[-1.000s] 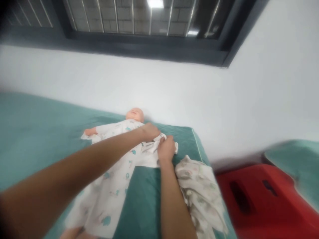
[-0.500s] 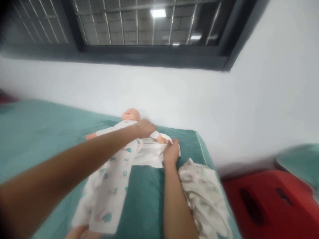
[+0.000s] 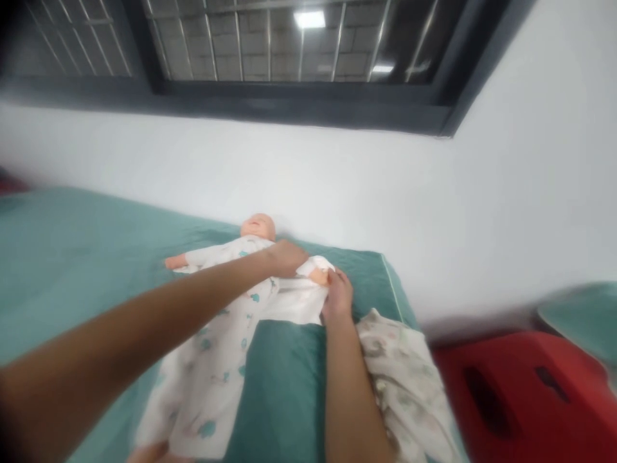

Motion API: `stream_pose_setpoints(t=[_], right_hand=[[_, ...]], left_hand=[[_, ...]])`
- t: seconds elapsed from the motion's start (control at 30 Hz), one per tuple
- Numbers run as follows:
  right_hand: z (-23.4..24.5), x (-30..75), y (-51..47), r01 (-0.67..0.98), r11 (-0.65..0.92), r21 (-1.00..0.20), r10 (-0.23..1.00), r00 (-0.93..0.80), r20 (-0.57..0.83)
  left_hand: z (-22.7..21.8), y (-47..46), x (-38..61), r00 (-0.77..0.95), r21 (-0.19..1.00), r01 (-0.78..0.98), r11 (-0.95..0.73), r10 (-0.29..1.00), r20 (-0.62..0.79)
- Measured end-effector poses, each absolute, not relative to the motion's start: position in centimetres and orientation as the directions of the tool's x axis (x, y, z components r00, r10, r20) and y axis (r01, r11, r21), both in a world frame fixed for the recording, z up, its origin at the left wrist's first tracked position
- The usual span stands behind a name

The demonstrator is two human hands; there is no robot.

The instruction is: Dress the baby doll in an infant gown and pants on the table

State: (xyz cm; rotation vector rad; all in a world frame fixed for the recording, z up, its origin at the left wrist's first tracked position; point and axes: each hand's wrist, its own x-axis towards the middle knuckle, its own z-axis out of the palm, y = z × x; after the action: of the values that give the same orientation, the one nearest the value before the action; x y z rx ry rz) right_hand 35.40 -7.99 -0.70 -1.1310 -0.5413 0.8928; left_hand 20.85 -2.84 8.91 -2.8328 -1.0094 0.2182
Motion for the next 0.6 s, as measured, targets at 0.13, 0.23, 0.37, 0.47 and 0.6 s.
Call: stream_pose_setpoints(t=[0.13,0.23,0.37,0.47,0.6], right_hand=[[-0.4,35.2,-8.0,-0.38,0.136,-0.915,0.844,0.529,-0.094],[-0.4,35.4,-8.0,-0.373,0.137,-0.918,0.833,0.544,-0.096],[-0.3,35.5,-8.0,-0.316,0.199,-0.928,0.784,0.619,-0.043],[0.1,35.4,-7.9,-0.271,0.271,-0.924,0.74,0.672,0.02],[0.6,35.3,-8.0,-0.151,0.329,-0.932,0.642,0.759,0.103]], left_hand=[[8.0,-2.8,21.1,0.776,-0.118,0.615,-0.78,0.625,-0.088],[7.4,-2.8,21.5,0.767,-0.087,0.629,-0.773,0.635,-0.09],[7.4,-3.3,22.0,0.734,-0.039,0.674,-0.738,0.675,-0.083],[8.3,-4.4,20.6,0.706,-0.021,0.707,-0.707,0.707,-0.042],[9.1,-6.2,14.8,0.616,0.16,0.752,-0.64,0.768,0.175]])
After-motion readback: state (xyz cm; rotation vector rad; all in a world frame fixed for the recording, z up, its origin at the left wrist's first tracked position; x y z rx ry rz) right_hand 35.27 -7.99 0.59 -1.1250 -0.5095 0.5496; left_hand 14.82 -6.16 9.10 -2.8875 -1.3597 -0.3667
